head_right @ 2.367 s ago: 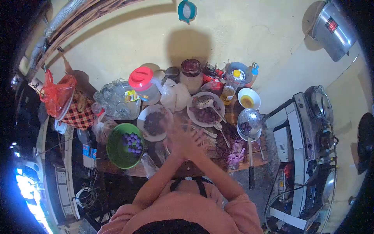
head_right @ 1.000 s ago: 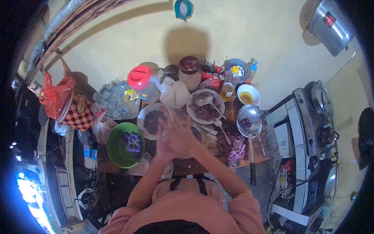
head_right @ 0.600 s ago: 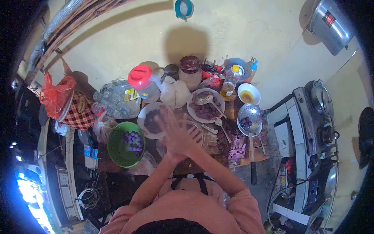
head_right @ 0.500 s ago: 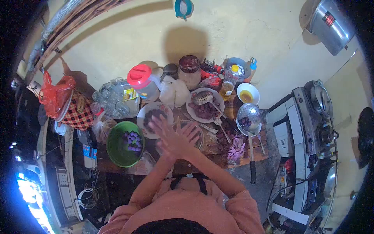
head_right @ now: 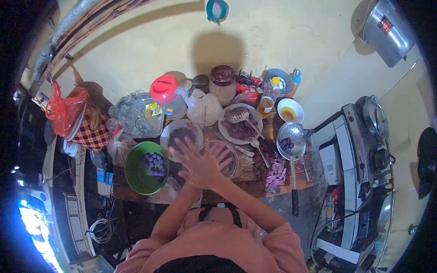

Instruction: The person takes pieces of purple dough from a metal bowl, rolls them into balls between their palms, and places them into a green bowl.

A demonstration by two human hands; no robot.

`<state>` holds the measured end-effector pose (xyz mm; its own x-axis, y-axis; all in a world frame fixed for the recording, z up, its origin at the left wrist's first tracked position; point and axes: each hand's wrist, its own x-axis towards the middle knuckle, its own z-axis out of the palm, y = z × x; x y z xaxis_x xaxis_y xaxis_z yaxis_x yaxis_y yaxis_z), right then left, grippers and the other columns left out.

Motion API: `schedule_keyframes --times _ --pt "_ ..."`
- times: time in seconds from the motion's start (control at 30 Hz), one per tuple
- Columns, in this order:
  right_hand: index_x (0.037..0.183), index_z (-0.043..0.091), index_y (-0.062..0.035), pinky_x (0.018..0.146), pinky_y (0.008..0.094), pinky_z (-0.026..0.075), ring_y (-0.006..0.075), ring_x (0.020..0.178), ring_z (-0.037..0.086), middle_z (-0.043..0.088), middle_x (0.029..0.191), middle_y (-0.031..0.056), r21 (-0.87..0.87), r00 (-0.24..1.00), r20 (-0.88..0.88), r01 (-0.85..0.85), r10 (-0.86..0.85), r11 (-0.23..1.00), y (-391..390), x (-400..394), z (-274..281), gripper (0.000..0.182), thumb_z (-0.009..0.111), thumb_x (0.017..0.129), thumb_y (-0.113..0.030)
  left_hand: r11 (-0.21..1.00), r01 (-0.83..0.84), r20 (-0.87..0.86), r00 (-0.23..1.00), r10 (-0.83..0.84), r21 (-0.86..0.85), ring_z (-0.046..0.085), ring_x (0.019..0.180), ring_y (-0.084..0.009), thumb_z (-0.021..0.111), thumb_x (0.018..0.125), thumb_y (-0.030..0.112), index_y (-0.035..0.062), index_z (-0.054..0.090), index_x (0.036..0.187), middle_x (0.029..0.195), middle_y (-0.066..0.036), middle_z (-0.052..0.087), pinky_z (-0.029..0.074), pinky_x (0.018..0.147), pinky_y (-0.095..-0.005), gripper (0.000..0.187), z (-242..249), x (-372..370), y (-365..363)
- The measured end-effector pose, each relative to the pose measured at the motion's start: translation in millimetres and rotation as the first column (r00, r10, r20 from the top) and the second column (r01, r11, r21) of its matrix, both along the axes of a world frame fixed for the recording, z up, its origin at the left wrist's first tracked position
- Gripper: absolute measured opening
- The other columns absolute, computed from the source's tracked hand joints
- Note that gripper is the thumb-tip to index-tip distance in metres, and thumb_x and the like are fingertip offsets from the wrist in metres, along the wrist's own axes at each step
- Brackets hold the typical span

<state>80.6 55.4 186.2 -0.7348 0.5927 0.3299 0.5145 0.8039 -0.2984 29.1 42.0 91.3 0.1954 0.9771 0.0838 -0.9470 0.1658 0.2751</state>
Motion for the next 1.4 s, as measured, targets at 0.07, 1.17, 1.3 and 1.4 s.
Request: schedule_keyframes --times 0.07,1.17,1.3,1.4 --pt "0.144 0.011 -0.0131 0.107 0.0568 0.002 0.0324 0.137 0.011 0.013 0.149 0.0100 -0.031 0.994 -0.079 0.070 -0.072 0.997 10 2 -11 0.067 0.030 0.090 -0.047 0.997 -0.047 -0.085 0.996 0.042 -0.057 0.021 0.133 -0.0343 0.030 0.082 0.068 0.0188 0.012 0.144 0.148 -0.009 0.016 0.020 0.104 -0.0564 0.081 -9 -9 3" --pt "0.144 0.011 -0.0093 0.109 0.0474 0.002 0.0285 0.137 0.014 0.019 0.148 0.0125 -0.468 0.768 -0.624 -0.224 -0.141 0.855 42 66 -9 0.065 0.017 0.094 -0.050 0.948 0.167 0.204 0.972 -0.113 -0.272 0.029 0.130 -0.0260 0.030 0.088 0.061 0.0092 0.028 0.139 0.144 -0.006 0.028 0.023 0.106 -0.0423 0.072 63 0 -1" --pt "0.143 0.018 -0.0096 0.106 0.0559 0.001 0.0301 0.137 0.012 0.016 0.149 0.0119 -0.096 0.950 -0.057 0.301 -0.307 0.949 17 38 -20 0.060 0.025 0.092 -0.041 0.981 -0.022 -0.224 0.974 -0.023 -0.194 0.029 0.131 -0.0258 0.026 0.092 0.054 0.0167 0.021 0.142 0.145 -0.008 0.027 0.022 0.107 -0.0425 0.063 53 22 -4" --pt "0.142 0.023 -0.0141 0.104 0.0601 0.001 0.0300 0.138 0.012 0.014 0.149 0.0110 -0.124 0.914 0.127 0.399 -0.385 0.908 -3 19 -39 0.061 0.035 0.087 -0.038 0.984 -0.143 -0.013 0.990 0.143 -0.107 0.021 0.134 -0.0270 0.026 0.092 0.054 0.0228 0.017 0.143 0.147 -0.006 0.021 0.018 0.108 -0.0465 0.061 -25 38 2"
